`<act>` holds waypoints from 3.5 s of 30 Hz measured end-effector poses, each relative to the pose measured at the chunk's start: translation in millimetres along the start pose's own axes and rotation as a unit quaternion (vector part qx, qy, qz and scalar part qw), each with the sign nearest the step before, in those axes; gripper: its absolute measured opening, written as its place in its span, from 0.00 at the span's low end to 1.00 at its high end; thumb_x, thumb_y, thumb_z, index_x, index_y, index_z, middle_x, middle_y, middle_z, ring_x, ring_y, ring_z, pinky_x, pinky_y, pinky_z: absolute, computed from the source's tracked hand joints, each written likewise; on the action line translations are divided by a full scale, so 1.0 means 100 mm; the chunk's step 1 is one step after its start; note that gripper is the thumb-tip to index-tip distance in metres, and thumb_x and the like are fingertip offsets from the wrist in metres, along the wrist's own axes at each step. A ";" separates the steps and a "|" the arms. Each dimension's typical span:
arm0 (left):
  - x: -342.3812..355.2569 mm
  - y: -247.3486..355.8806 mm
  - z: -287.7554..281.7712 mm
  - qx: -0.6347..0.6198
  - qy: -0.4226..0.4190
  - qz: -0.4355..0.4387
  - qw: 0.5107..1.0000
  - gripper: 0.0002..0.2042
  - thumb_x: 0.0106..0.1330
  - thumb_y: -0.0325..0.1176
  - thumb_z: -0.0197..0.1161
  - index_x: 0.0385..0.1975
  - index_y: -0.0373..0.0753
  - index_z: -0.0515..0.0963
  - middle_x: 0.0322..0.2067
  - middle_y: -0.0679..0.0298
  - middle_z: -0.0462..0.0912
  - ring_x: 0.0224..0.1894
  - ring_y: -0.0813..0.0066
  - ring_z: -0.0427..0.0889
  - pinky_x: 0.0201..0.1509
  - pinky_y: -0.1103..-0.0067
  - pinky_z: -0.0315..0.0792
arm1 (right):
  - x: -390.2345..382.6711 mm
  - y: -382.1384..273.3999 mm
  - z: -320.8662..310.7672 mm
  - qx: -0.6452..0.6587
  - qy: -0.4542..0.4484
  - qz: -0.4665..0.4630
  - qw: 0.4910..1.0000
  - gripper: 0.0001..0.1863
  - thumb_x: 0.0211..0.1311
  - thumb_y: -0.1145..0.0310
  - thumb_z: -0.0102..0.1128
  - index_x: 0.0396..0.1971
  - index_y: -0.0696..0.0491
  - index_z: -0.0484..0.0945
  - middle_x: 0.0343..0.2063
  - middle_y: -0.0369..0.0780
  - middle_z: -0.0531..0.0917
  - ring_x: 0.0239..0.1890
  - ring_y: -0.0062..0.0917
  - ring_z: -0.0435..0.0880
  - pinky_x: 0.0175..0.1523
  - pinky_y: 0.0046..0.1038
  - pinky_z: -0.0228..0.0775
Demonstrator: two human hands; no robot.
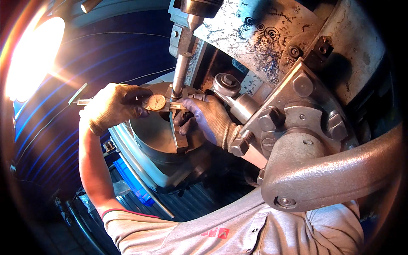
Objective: The person operates a metal lathe, using a file to smooth a rotating cylindrical workpiece. They repeatedly measure the workpiece with a dial caliper, adjust the lathe controls, and reposition the workpiece in the chuck. The person wears gloves and uses a file and caliper throughout the task.
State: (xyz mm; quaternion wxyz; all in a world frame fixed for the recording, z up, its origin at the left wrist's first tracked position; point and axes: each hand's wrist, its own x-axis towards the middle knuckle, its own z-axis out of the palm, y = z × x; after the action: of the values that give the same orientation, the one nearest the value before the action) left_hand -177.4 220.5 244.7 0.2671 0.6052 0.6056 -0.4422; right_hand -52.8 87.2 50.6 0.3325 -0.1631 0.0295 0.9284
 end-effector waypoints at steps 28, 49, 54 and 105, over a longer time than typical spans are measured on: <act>0.04 0.08 -0.07 -0.012 -0.023 -0.055 0.998 0.25 0.50 0.34 0.75 0.53 0.46 0.83 0.44 0.59 0.88 0.44 0.66 0.88 0.51 0.73 0.81 | -0.01 0.02 -0.03 0.001 -0.013 -0.009 1.000 0.22 0.76 0.55 0.49 0.50 0.60 0.79 0.30 0.43 0.83 0.28 0.23 0.83 0.35 0.22 0.78; -0.73 0.15 0.32 0.021 0.128 0.128 0.983 0.25 0.43 0.22 0.76 0.47 0.38 0.83 0.33 0.57 0.85 0.30 0.69 0.83 0.36 0.75 0.77 | -0.60 0.33 0.14 0.035 -0.020 -0.061 0.997 0.19 0.74 0.56 0.53 0.48 0.58 0.77 0.37 0.43 0.85 0.33 0.24 0.85 0.35 0.27 0.80; -1.95 0.46 1.00 -0.118 0.171 -0.001 0.978 0.21 0.54 0.32 0.73 0.47 0.34 0.78 0.33 0.55 0.82 0.32 0.64 0.83 0.35 0.75 0.76 | -1.42 0.59 0.21 -0.094 -0.135 -0.138 0.977 0.19 0.72 0.61 0.55 0.53 0.58 0.72 0.40 0.44 0.82 0.40 0.27 0.85 0.42 0.29 0.81; -0.48 2.87 3.78 -0.395 0.635 0.200 0.634 0.48 0.33 0.46 0.86 0.60 0.42 0.69 0.56 0.50 0.74 0.59 0.48 0.74 0.61 0.57 0.71 | -3.31 -1.44 0.02 -0.970 -0.149 -0.006 0.192 0.26 0.38 0.49 0.80 0.32 0.54 0.84 0.27 0.41 0.86 0.29 0.32 0.87 0.39 0.35 0.78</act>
State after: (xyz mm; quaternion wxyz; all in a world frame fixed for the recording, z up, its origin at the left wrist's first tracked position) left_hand 26.5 -162.9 48.6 0.1121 0.6797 0.6069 0.3964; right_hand 277.1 -2.4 166.9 -0.0849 -0.2154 -0.9455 0.2291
